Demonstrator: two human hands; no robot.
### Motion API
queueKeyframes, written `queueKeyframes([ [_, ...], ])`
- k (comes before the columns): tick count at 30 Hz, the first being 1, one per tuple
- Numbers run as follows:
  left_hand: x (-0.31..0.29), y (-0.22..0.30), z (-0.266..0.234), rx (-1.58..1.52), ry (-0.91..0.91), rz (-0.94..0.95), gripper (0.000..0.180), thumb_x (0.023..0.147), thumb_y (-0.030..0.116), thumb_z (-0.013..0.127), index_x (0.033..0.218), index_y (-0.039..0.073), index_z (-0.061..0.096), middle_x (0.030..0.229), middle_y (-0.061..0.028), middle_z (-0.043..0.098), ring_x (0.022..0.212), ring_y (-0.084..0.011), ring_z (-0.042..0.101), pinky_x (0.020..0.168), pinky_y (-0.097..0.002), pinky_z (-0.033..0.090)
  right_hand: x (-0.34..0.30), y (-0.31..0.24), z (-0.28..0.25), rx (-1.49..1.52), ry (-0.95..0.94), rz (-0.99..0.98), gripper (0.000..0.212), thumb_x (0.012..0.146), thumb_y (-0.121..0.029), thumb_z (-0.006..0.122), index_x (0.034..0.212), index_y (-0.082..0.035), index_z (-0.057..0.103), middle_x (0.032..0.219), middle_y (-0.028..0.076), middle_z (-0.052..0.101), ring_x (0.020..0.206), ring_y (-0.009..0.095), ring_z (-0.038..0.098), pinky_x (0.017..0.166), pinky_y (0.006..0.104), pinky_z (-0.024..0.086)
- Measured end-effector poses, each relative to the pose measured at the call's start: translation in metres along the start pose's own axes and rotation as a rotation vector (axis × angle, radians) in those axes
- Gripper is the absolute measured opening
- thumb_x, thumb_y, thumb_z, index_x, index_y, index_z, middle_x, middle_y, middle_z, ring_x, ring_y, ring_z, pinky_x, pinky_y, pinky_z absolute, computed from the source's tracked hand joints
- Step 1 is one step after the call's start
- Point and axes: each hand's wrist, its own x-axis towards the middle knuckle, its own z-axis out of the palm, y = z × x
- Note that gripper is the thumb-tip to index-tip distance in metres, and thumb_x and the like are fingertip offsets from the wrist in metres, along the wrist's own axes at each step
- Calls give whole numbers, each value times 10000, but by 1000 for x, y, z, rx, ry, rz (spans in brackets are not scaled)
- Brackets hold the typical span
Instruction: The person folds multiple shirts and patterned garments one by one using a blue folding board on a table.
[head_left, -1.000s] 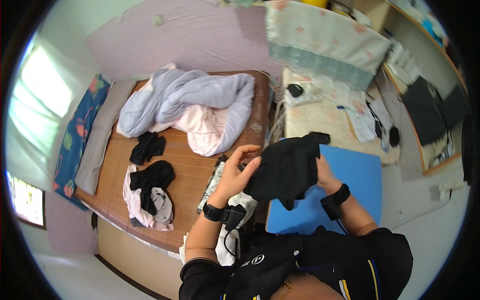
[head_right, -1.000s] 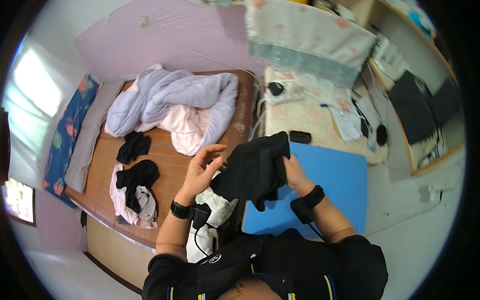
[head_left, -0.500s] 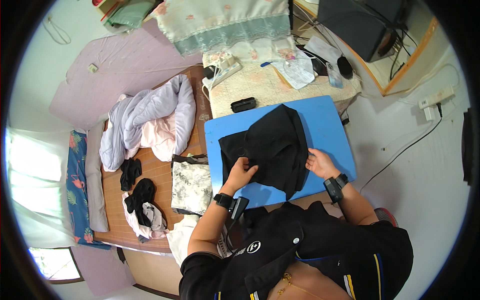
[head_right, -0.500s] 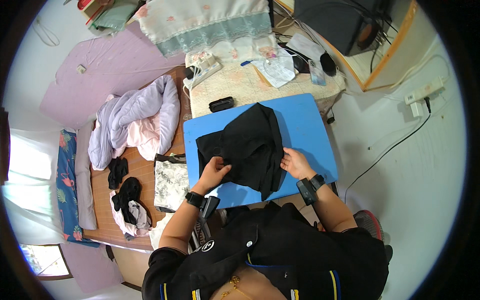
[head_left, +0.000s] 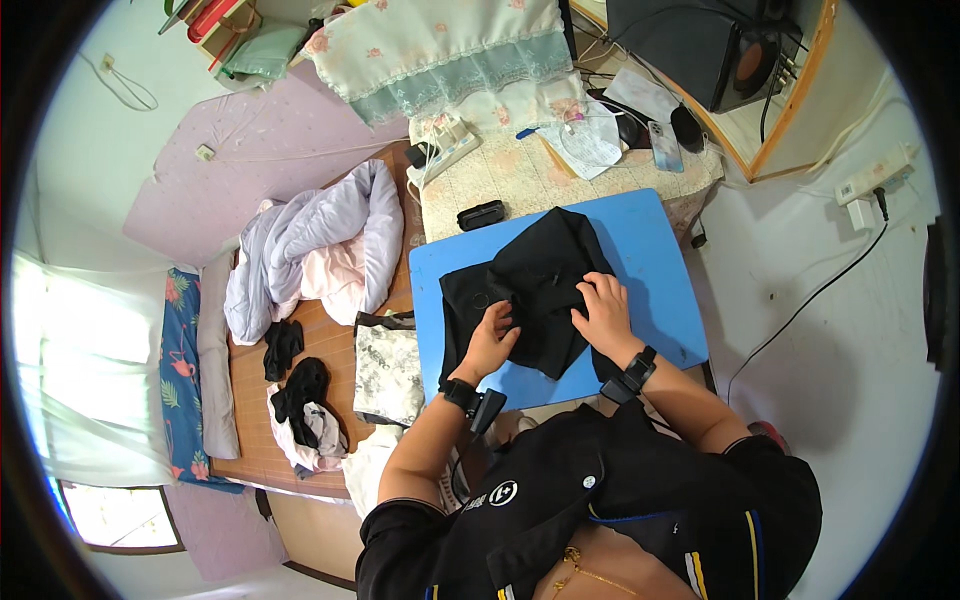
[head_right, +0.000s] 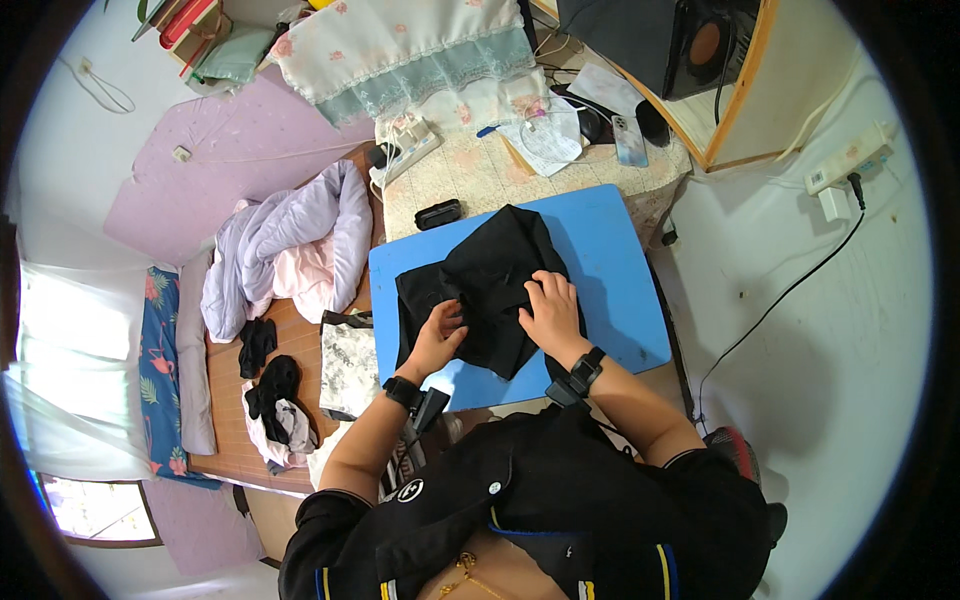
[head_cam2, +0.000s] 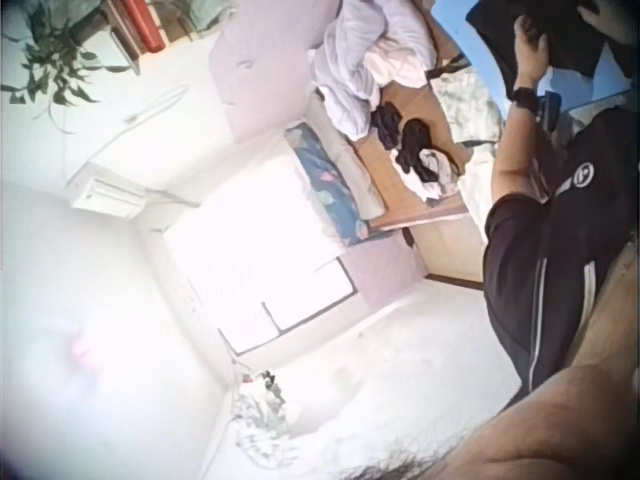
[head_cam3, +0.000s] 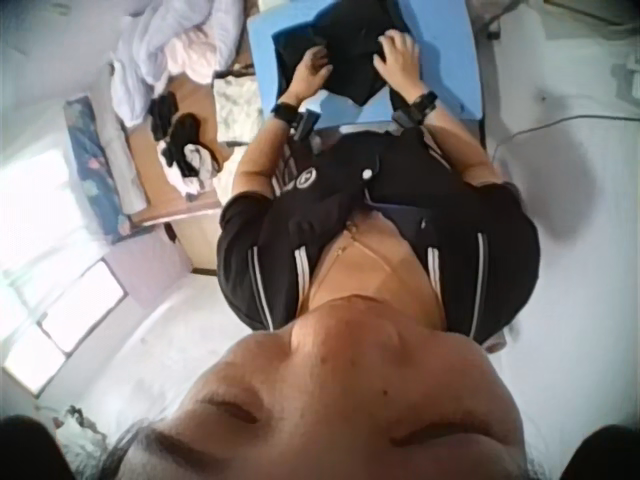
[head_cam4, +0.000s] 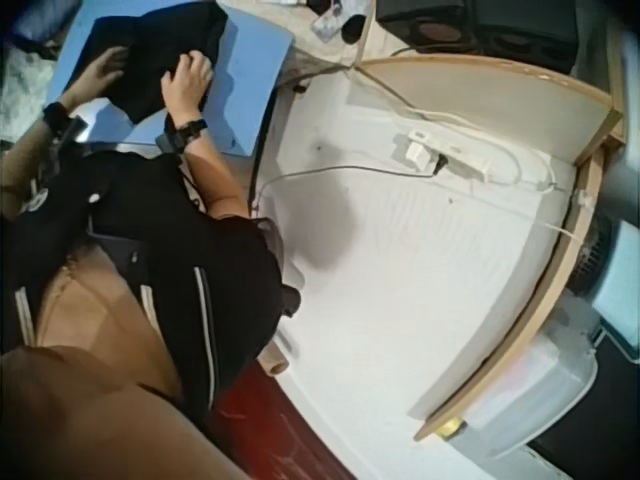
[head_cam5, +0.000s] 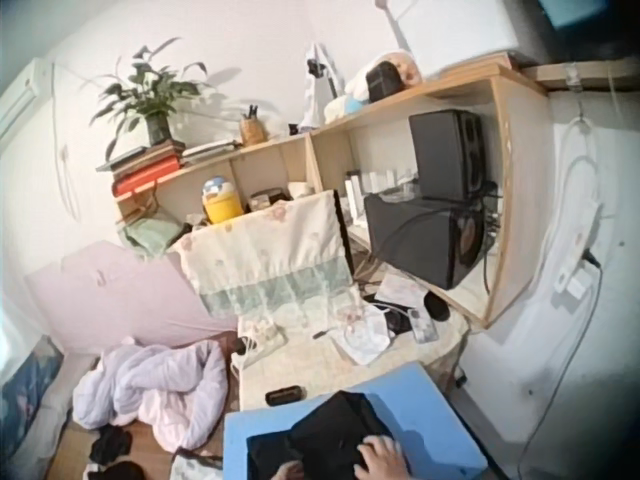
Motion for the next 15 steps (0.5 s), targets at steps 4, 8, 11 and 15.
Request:
queueKeyframes([
  [4,0,17,-4,222,96,3,650,673,28,619,1243,61,308,1210,-187,351,990,-313,474,838,-350,419,-9,12,32,-146,-180,82,462,634,-185,661,1023,-20,473,1041,123,466,973,291,443,809,388,359],
  [8,6,30,-9,728,151,216,627,636,30,591,1219,89,366,1230,-169,352,1115,-327,351,904,-377,352,-18,24,50,-188,-433,337,573,656,-208,662,1131,-18,404,1058,178,474,964,338,485,815,418,397],
  [11,20,-2,-16,1022,45,277,534,678,65,540,1194,102,409,1245,-155,353,1117,-307,360,882,-366,368,-23,28,57,-161,-511,441,488,678,-183,639,1100,-16,458,1074,202,492,938,352,510,801,412,417],
  [15,36,-12,-21,996,-97,149,269,694,87,522,960,87,561,1138,-82,465,1090,-282,381,850,-368,380,-40,38,63,17,-407,525,297,719,-163,590,945,27,568,922,213,578,862,367,538,772,396,429],
])
